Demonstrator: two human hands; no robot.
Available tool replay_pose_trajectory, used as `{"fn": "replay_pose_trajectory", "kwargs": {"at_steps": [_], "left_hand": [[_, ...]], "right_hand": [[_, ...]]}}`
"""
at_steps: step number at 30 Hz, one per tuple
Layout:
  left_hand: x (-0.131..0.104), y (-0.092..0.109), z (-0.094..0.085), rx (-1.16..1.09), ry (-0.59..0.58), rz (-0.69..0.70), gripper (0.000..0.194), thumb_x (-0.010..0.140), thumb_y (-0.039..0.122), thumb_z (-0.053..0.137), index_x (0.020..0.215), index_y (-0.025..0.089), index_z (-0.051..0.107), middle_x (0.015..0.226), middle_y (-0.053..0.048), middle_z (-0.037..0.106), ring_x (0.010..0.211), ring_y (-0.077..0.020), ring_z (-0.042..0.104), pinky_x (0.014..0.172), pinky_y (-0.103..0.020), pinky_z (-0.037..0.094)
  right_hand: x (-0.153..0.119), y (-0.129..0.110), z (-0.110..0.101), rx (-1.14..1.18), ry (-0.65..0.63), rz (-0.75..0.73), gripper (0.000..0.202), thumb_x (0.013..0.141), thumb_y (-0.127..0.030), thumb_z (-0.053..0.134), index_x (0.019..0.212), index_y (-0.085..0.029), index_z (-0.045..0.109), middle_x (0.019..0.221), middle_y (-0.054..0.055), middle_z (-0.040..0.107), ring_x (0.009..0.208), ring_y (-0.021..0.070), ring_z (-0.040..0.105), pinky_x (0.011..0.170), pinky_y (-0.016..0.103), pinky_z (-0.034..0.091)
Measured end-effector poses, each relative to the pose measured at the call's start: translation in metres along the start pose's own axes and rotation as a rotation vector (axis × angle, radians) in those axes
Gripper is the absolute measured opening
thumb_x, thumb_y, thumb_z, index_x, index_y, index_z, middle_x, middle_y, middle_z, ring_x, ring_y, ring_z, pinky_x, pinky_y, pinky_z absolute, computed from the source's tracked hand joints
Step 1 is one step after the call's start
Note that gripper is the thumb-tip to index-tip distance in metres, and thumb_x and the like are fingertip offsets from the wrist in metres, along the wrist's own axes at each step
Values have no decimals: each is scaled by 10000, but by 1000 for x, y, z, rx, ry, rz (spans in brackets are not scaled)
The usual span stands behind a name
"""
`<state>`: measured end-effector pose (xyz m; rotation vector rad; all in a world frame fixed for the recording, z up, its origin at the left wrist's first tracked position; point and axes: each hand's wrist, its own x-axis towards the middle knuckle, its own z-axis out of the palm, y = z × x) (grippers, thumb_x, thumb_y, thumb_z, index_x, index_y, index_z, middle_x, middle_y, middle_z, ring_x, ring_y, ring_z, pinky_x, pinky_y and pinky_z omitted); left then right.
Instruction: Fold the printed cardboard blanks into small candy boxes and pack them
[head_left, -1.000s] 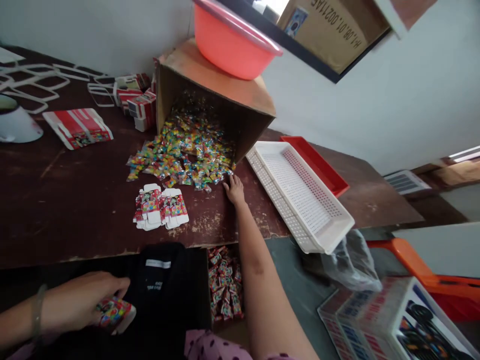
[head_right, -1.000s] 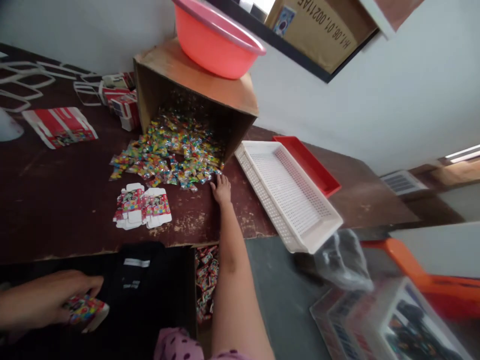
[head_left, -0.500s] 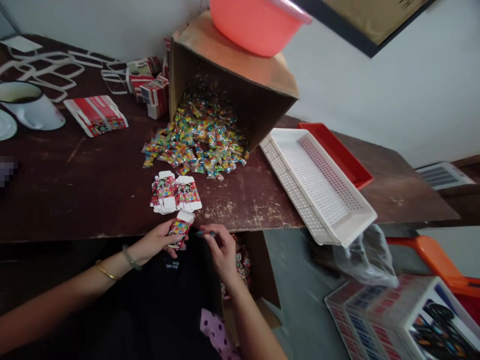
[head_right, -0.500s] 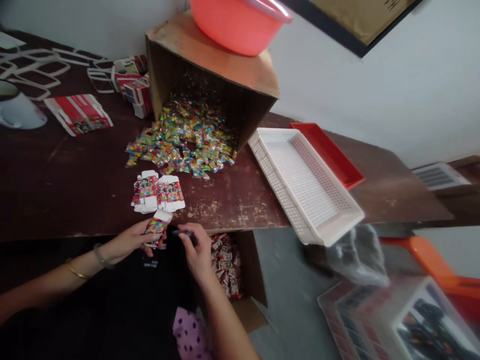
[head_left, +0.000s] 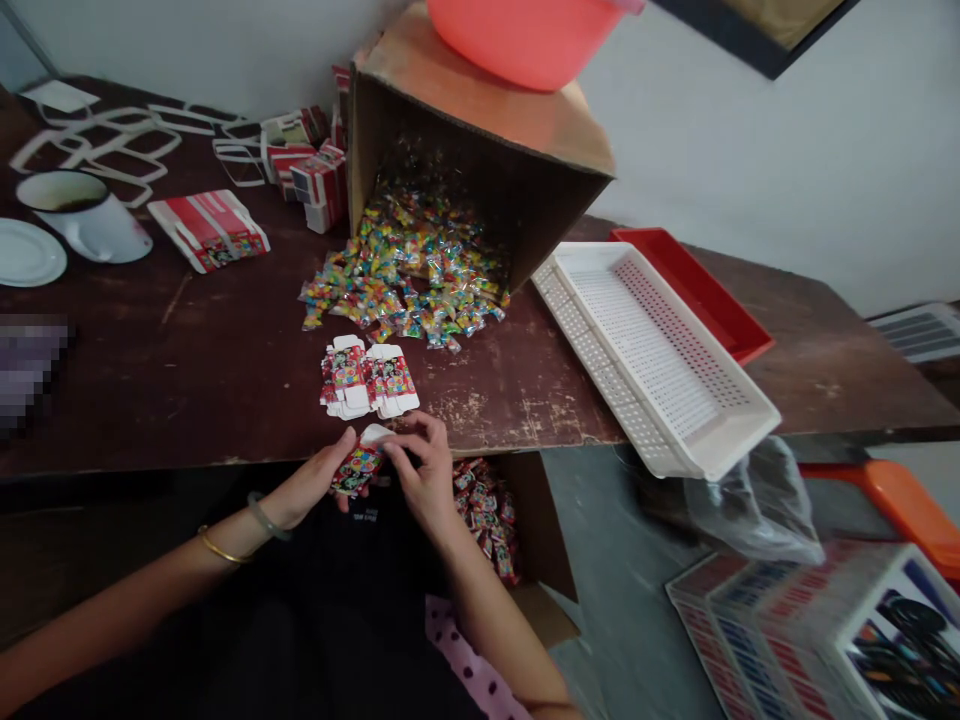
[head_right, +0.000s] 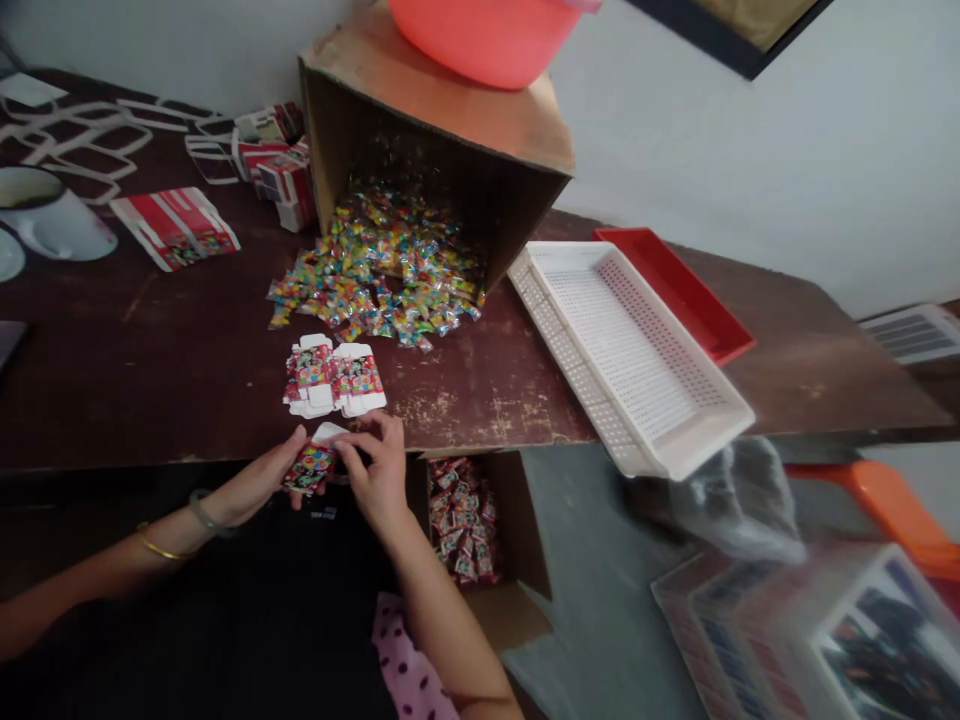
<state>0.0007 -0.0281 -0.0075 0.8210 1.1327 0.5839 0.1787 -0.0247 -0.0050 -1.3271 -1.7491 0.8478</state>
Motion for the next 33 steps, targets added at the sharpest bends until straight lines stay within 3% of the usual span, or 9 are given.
{"fn": "replay_pose_trajectory", "kwargs": {"at_steps": [2,4,7,10,13,17,23,27,33], "left_hand": [[-1,0,1,37,21,42,681,815,740,454,913,118,712,725,-78,688,679,-201,625,441,-222,489],[-1,1,3,17,0,53,627,827,697,486,940,125,717,763,-84,707,689,-201,625,443,-220,484],[0,3,2,-71,-78,10,546,852,604,495,1014,128,709,820,-101,730,726,-221,646,460,-235,487],[2,4,-1,8,-93,47,408,805,480,583,1008,151,711,854,-77,720,760,-221,634,494,-243,496],[4,7,-3,131,-69,84,337,753,400,634,972,159,723,883,-61,703,776,-210,610,514,-239,488],[5,11,0,29,-56,9,367,798,426,579,999,152,719,876,-77,700,815,-230,615,536,-264,501],[-3,11,-5,-99,-282,90,372,817,385,656,1116,168,689,957,-81,686,887,-230,621,653,-302,546],[-5,3,-4,-88,-289,35,418,861,450,618,1164,162,647,904,-63,643,773,-193,604,541,-267,541],[5,-7,18,-49,-303,66,455,836,504,638,1144,169,649,887,-40,608,779,-180,572,584,-281,558]], "right_hand": [[-2,-2,3,36,-72,-2,163,901,-329,613,912,-280,769,1229,65,544,1167,238,478,1043,435,355],[-4,-2,3,171,-77,56,188,907,-332,591,982,-280,756,1240,64,541,1137,225,502,1012,412,393],[-4,5,3,562,-77,338,341,854,-352,630,1186,-278,655,1104,54,588,838,148,577,739,282,510],[0,11,4,805,-303,540,365,754,-347,706,1102,-240,672,864,6,608,601,95,514,538,210,463],[5,6,0,602,-360,374,198,781,-321,685,945,-222,735,861,21,625,723,131,582,655,252,512],[10,-8,-11,298,-303,54,227,905,-325,584,1047,-258,748,1070,59,659,1002,177,609,915,324,478],[14,-7,-20,298,-254,87,199,894,-350,630,1015,-270,767,971,60,720,911,196,658,848,344,515],[-3,0,-16,141,-255,-48,328,919,-325,596,1238,-282,661,1173,90,675,1054,218,602,945,398,474],[-16,10,-26,308,-136,161,231,909,-324,614,1092,-262,740,1044,65,716,962,184,660,875,324,512]]}}
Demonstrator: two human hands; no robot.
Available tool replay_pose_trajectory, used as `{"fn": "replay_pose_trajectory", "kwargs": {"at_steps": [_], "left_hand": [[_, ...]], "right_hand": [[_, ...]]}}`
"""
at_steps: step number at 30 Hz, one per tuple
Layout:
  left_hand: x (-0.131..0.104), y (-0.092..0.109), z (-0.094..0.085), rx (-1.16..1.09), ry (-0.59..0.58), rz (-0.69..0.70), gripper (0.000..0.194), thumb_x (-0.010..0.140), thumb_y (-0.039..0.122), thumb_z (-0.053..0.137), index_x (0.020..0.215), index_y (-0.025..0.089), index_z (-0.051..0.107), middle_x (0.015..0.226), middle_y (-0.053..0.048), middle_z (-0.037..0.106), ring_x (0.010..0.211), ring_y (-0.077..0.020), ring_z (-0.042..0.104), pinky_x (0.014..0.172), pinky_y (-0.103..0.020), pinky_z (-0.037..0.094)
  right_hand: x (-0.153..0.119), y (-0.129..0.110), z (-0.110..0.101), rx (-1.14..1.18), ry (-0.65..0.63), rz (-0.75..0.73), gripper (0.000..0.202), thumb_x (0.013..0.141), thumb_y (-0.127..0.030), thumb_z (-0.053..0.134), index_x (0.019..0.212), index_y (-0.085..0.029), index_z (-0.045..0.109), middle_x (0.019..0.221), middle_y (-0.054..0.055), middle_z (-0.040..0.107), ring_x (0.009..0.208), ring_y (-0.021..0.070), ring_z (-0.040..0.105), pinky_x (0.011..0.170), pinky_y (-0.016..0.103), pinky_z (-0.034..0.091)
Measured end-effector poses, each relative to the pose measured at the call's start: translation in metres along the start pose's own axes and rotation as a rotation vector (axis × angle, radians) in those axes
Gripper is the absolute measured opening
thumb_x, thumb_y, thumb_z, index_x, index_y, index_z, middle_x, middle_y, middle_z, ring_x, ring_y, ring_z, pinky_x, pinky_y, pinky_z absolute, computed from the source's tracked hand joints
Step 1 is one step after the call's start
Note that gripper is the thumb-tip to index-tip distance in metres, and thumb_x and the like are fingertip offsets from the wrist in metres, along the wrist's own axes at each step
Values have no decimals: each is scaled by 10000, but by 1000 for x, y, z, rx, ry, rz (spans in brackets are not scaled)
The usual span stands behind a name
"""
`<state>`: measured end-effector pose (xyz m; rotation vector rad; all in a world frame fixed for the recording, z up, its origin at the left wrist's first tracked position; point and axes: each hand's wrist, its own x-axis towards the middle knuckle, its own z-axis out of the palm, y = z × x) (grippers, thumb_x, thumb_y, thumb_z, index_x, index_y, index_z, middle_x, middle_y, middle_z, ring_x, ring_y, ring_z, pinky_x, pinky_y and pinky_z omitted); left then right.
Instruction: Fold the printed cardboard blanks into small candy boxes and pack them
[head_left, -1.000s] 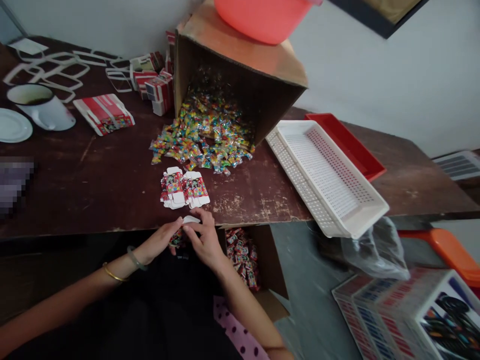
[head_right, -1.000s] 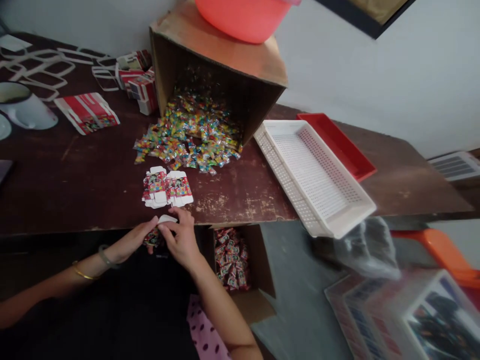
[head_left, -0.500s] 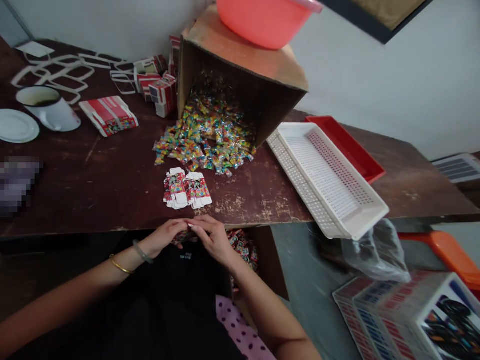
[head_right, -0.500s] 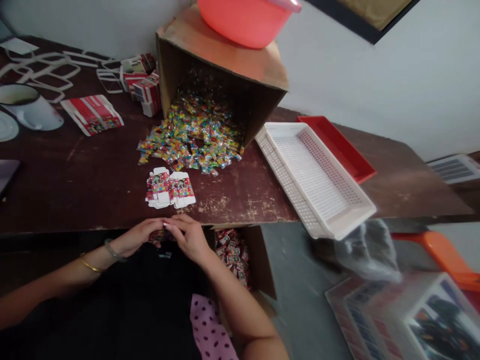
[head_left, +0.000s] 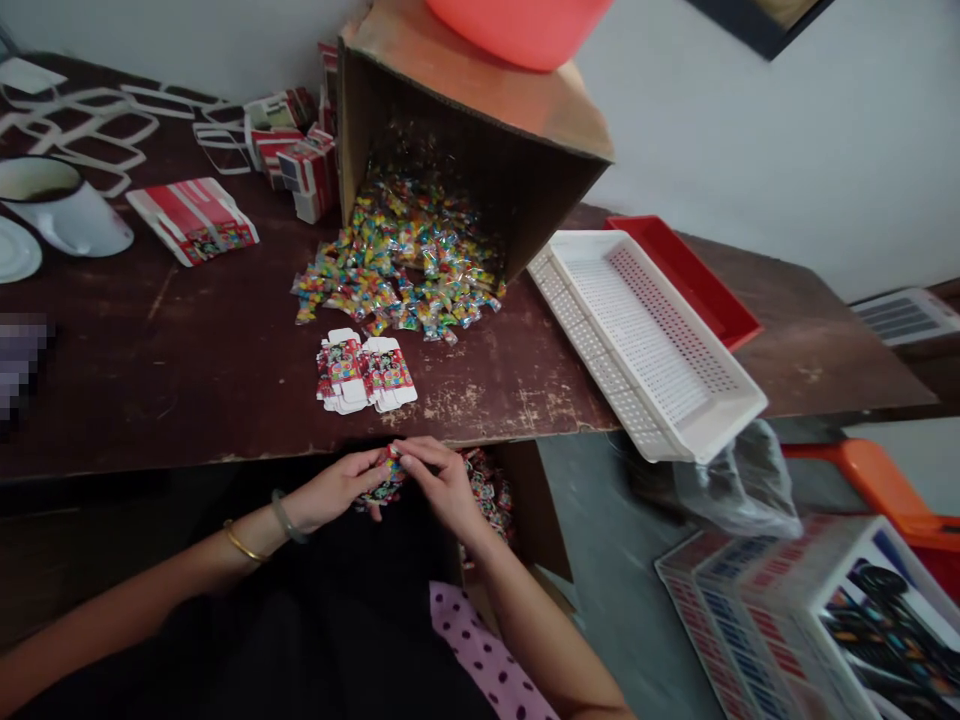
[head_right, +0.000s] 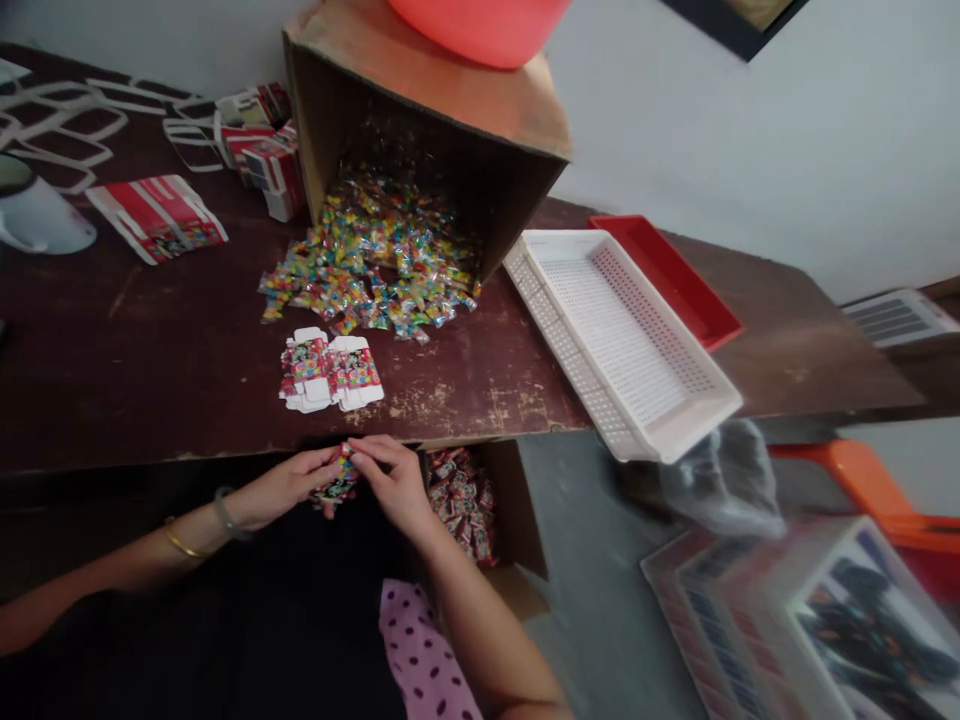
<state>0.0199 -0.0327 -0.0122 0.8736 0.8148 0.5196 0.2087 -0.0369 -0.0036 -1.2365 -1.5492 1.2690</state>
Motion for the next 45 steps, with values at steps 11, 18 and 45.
{"fn": "replay_pose_trajectory", "kwargs": {"at_steps": [11,18,45], "left_hand": [[-7,5,-5,-54,21,-21,418,857,488,622,1132,174,637,932,-54,619,807,-190,589,572,-271,553],[1,-12,7,-57,-7,-172,532,798,614,624,1086,168,610,794,-36,633,737,-216,653,478,-261,536],[5,13,-31,-475,212,-19,340,783,306,726,1090,171,675,1013,-88,750,929,-239,675,823,-353,508]], "right_hand": [[-7,-1,1,-248,15,-265,292,921,-268,591,1197,-257,685,1078,79,692,976,191,631,879,348,506],[-6,1,-9,-484,-195,-278,236,923,-248,571,1101,-225,725,1020,97,717,884,200,646,833,345,513],[35,0,-6,-505,-278,-524,162,927,-307,600,1044,-263,703,1134,38,694,1156,195,536,995,381,399]]}}
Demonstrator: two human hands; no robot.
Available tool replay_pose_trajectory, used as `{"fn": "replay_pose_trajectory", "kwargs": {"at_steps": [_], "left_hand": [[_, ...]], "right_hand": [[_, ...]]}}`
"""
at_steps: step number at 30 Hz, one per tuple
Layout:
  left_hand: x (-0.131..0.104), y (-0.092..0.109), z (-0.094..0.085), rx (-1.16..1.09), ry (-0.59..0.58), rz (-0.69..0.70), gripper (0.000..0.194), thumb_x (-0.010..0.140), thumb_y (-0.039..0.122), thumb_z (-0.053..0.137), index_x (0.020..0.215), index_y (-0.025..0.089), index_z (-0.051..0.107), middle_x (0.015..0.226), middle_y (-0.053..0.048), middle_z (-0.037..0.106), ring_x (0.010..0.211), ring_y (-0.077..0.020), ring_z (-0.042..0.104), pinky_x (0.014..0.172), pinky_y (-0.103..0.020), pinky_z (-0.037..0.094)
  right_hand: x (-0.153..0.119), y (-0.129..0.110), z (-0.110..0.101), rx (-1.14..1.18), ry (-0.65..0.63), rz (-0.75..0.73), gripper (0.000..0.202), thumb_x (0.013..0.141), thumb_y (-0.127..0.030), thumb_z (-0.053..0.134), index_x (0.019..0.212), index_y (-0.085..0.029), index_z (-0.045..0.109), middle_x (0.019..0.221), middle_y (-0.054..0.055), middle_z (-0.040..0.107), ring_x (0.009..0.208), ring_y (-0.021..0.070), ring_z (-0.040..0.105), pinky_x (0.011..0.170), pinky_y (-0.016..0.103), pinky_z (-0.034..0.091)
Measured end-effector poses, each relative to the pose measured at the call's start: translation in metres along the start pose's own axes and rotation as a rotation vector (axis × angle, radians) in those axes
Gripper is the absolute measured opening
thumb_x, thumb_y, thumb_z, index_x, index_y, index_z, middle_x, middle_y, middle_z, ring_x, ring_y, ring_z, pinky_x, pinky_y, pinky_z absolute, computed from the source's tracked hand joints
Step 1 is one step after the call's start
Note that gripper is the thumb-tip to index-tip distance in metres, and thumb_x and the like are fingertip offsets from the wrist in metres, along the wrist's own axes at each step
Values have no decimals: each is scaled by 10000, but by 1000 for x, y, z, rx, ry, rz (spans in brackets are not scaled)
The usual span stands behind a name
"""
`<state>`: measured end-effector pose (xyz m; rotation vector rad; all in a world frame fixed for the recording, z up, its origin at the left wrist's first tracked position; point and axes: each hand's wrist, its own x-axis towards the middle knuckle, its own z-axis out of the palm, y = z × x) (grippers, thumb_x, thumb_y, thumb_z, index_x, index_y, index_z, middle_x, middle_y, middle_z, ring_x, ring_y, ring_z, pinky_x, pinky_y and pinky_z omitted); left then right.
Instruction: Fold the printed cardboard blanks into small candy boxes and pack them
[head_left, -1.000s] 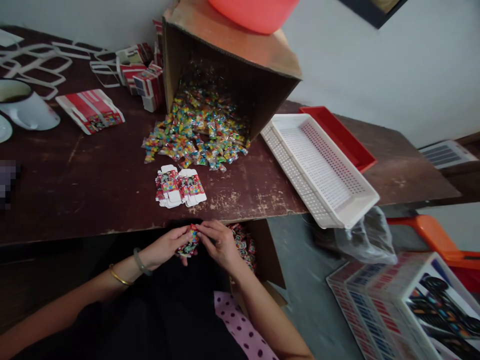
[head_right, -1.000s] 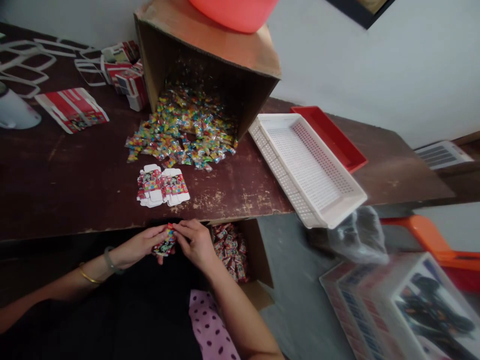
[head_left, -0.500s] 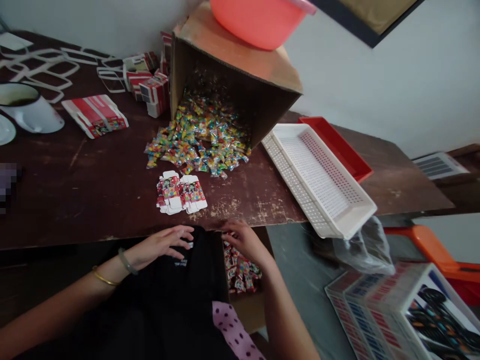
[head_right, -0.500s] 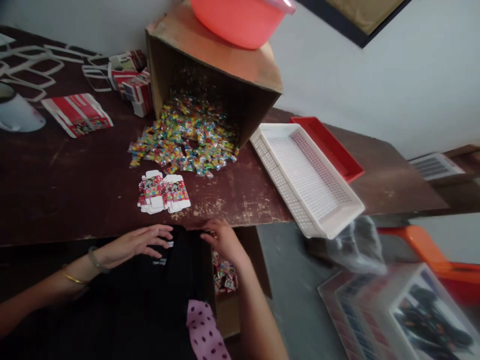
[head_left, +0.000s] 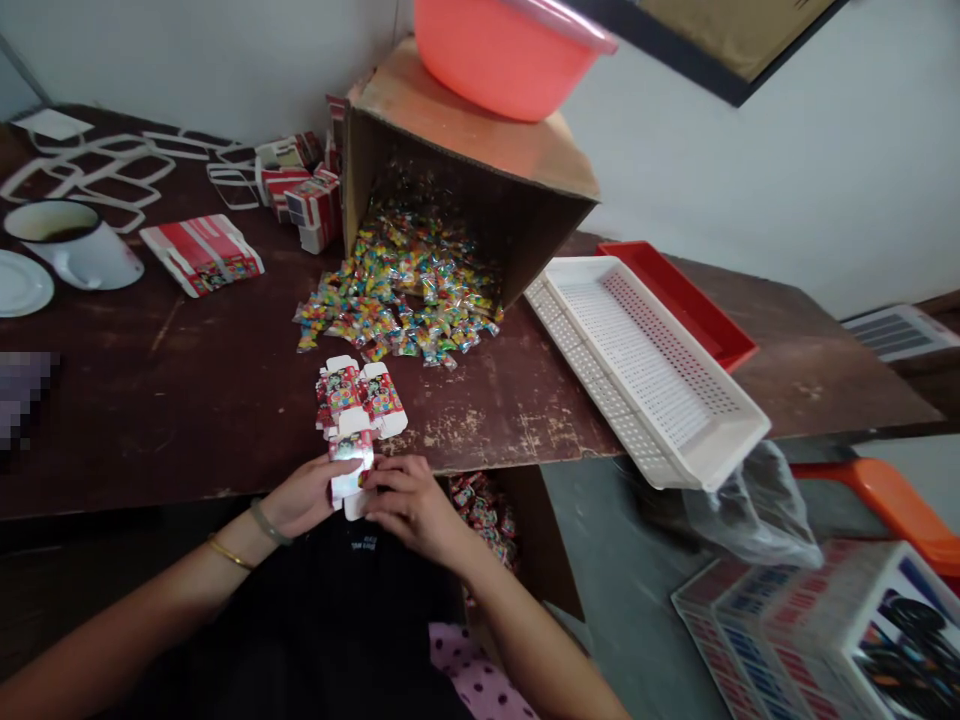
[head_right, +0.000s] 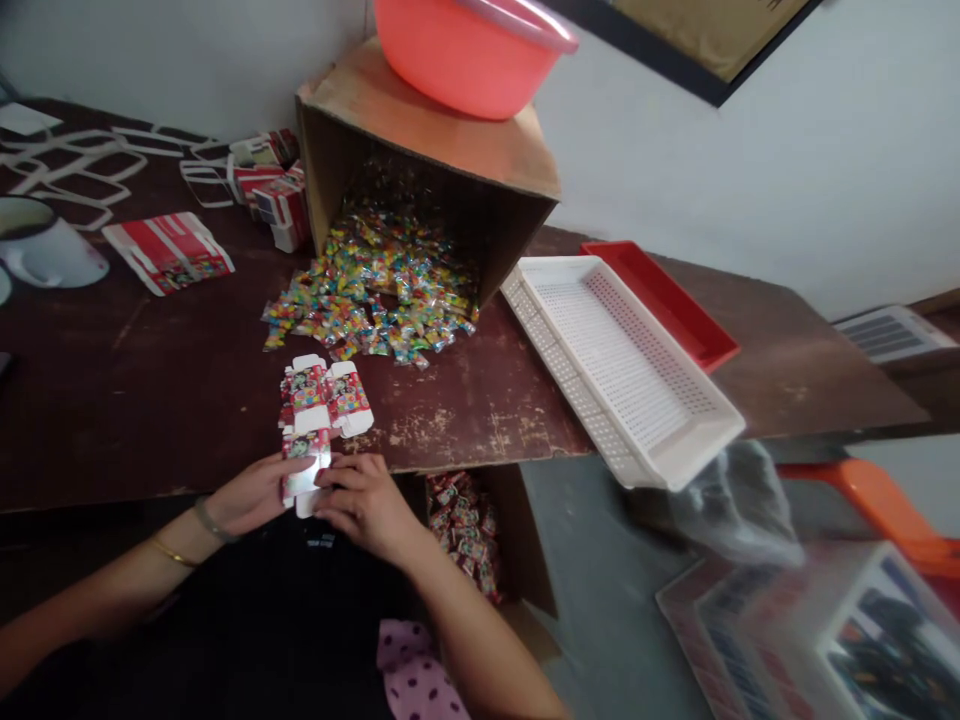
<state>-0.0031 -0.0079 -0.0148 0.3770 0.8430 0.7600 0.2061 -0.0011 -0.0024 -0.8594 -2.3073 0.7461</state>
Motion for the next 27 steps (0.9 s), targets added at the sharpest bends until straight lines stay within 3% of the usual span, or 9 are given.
{"fn": "replay_pose_trajectory", "kwargs": {"at_steps": [3,5,8,11,14,19,23,27], "left_hand": [[-3,-10,11,246,73,-87,254,661,205,785,892,146,697,772,-28,751,706,-192,669,708,-308,511],[-9,-15,19,355,89,-114,217,630,194,782,817,150,681,709,-7,733,669,-185,659,683,-302,512],[-21,-14,28,348,177,-106,300,602,177,775,879,171,660,798,-10,746,771,-208,684,712,-301,526],[-30,-10,31,333,235,-161,457,562,168,791,991,192,636,896,-25,749,849,-244,693,704,-310,542],[-33,-10,30,356,244,-187,538,561,174,792,1065,216,610,907,-6,743,857,-241,691,680,-292,545],[-31,-13,35,359,218,-140,436,609,187,751,1021,199,607,749,29,710,752,-211,683,654,-277,528],[-30,-13,35,398,155,-113,307,629,201,739,899,182,595,616,44,655,573,-156,612,579,-264,493],[-29,-9,30,429,197,-25,335,627,213,734,935,185,605,691,35,666,615,-159,606,620,-279,491]], "right_hand": [[0,-20,16,-24,134,154,288,907,-344,626,1178,-250,656,1231,74,641,1185,215,495,1018,410,387],[2,-23,25,-65,200,242,305,908,-340,624,1200,-255,648,1238,78,631,1187,223,481,1028,424,382],[0,-28,40,-118,259,330,283,918,-351,605,1180,-262,661,1309,72,584,1235,229,450,1030,419,386],[-5,-37,53,-206,343,426,407,902,-437,608,1259,-241,616,1421,89,485,1296,245,404,1057,416,370],[-11,-42,60,-256,331,425,359,902,-438,612,1222,-278,638,1388,45,526,1310,235,385,1094,407,328],[-19,-41,54,-237,369,355,200,916,-369,604,1088,-310,688,1272,7,618,1234,219,446,1118,439,269],[-18,-42,48,-121,420,367,289,890,-381,637,1157,-273,651,1234,55,623,1170,229,486,1056,438,329],[-14,-43,48,3,426,330,119,906,-312,614,978,-249,685,1140,54,645,1080,209,538,1009,417,353]]}}
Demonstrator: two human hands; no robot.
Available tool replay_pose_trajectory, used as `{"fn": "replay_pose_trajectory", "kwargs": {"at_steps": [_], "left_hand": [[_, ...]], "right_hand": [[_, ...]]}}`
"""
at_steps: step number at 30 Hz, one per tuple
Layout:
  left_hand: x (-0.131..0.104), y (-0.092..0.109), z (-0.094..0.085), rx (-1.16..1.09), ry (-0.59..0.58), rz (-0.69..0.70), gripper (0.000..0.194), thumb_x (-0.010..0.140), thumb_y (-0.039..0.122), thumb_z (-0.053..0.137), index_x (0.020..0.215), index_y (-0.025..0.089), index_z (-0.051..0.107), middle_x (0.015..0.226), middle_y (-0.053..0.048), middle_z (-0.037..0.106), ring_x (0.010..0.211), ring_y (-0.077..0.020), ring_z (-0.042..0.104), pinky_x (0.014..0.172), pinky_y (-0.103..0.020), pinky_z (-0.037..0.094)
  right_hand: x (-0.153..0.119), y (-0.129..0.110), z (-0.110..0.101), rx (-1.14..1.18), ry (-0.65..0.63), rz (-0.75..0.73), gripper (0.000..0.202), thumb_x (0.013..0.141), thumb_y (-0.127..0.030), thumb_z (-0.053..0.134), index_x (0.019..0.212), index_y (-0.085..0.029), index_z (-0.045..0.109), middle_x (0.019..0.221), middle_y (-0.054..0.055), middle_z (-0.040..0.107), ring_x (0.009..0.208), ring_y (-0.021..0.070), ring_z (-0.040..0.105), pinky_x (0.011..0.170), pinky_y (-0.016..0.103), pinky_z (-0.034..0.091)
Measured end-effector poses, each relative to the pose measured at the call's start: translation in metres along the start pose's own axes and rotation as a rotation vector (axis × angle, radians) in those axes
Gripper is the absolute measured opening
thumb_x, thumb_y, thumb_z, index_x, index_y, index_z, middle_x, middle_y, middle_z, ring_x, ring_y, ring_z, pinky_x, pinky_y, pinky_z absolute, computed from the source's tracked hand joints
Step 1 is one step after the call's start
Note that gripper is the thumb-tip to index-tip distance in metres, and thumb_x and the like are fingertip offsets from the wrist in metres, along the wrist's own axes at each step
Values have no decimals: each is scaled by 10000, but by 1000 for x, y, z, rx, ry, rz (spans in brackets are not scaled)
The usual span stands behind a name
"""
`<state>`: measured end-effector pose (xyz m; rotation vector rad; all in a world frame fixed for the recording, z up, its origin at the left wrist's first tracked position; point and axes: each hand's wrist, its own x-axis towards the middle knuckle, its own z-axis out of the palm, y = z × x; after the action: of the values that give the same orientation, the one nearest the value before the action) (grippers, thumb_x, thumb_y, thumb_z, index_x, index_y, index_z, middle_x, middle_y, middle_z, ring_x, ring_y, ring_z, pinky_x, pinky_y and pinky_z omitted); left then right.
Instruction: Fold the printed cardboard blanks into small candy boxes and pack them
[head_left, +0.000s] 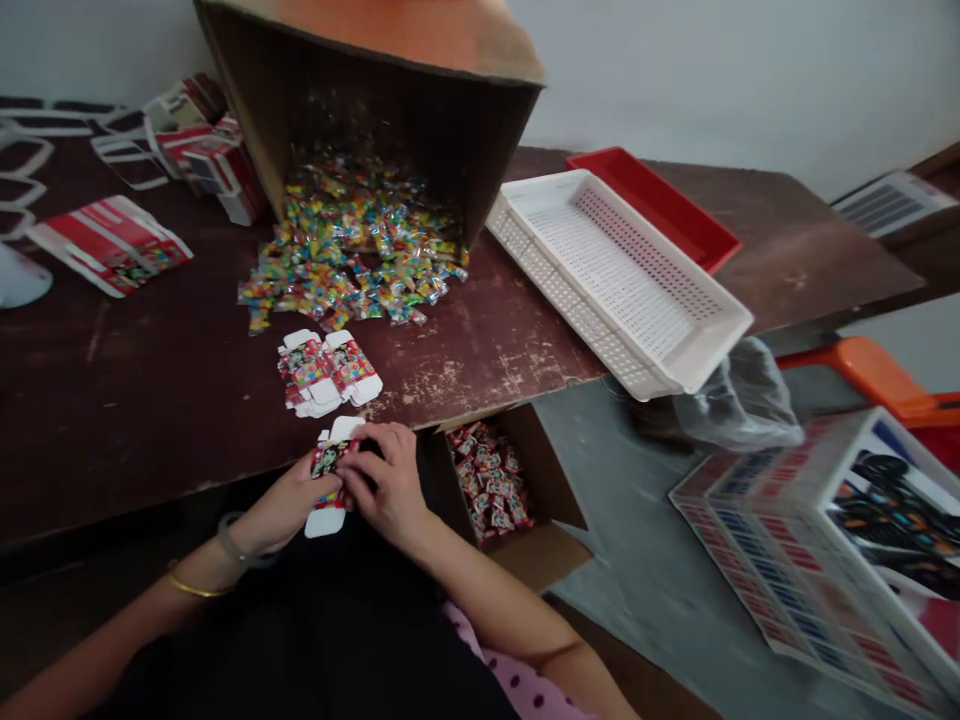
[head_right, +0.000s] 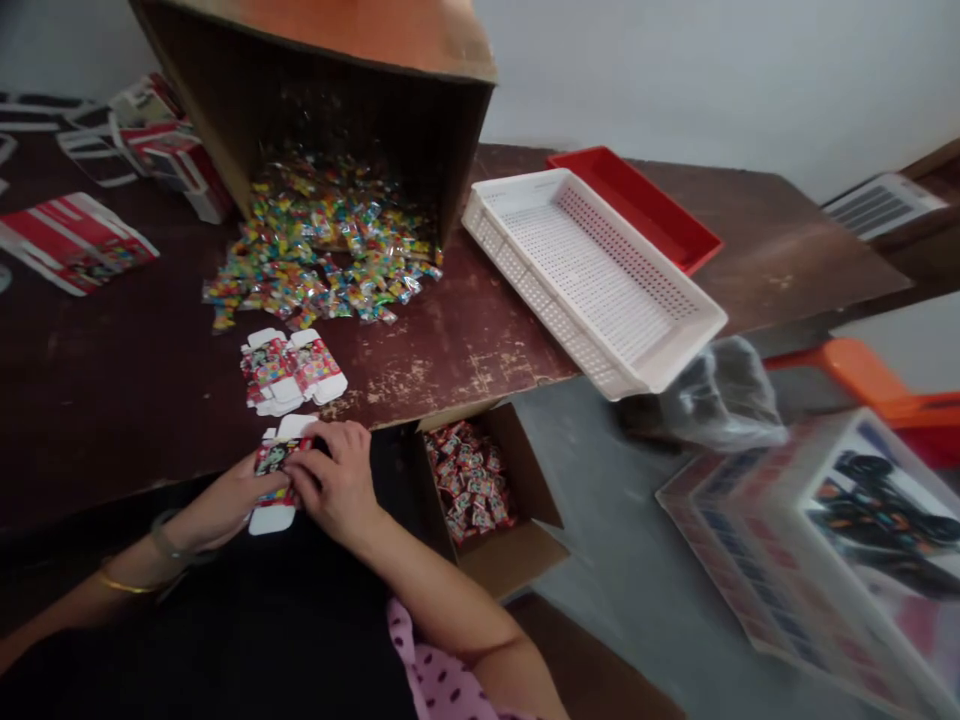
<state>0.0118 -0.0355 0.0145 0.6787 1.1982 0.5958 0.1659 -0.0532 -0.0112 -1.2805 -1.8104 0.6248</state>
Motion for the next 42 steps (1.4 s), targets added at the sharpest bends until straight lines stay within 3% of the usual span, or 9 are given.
{"fn": "replay_pose_trajectory", "kwargs": {"at_steps": [4,8,13,16,21,28,32,36,42], "left_hand": [[1,9,-7,162,14,113,258,637,252,737,862,175,639,713,17,666,682,-180,605,694,-301,488],[1,11,-11,235,-85,117,163,664,260,698,781,175,622,618,26,629,593,-157,565,624,-284,464],[0,-1,-7,115,-67,61,253,688,225,659,931,181,601,644,34,636,587,-157,586,610,-279,469],[-1,-1,-6,124,-157,25,191,700,241,677,863,175,604,624,22,632,574,-149,582,570,-256,449],[2,1,-11,124,-620,-97,255,693,321,747,850,144,653,772,-83,732,653,-197,656,619,-296,501],[4,-28,1,431,-40,291,235,750,386,734,792,168,656,647,14,676,608,-169,604,563,-234,438],[-12,-38,3,327,-23,340,499,804,337,704,1237,223,483,843,-14,740,751,-204,684,707,-283,508],[-17,-41,-2,389,56,382,445,726,309,778,1113,226,574,727,8,708,678,-198,657,670,-280,490],[-18,-55,-7,432,-111,325,327,731,304,759,1029,224,653,653,39,656,653,-172,624,674,-263,473]], "right_hand": [[3,-1,-5,83,-76,48,226,900,-337,625,1104,-242,640,1025,51,668,1006,201,571,979,403,369],[3,-2,-7,-43,-30,4,408,873,-347,652,1271,-292,576,1314,83,539,1232,259,454,1054,467,311],[8,-2,-2,82,-13,74,193,815,-304,722,995,-246,683,1299,72,556,1287,258,417,1084,464,309],[20,4,-13,233,-243,139,131,788,-300,757,866,-217,694,1306,67,571,1258,238,471,1062,427,357],[34,12,-46,465,-695,-7,68,807,-254,739,813,-193,710,1227,34,608,1210,179,533,1029,329,414],[4,3,-55,432,-474,232,170,927,-258,572,1068,-212,655,1025,27,679,945,159,638,878,285,487],[-23,4,-40,616,-220,469,473,826,-314,687,1241,-256,467,1002,15,672,755,126,623,692,239,509],[-46,6,-17,973,-7,785,287,790,-422,708,930,-216,565,756,-24,629,588,104,566,537,209,463],[-59,6,-12,1424,-128,1152,310,685,-322,820,866,-174,617,820,-17,643,703,88,603,625,188,493]]}}
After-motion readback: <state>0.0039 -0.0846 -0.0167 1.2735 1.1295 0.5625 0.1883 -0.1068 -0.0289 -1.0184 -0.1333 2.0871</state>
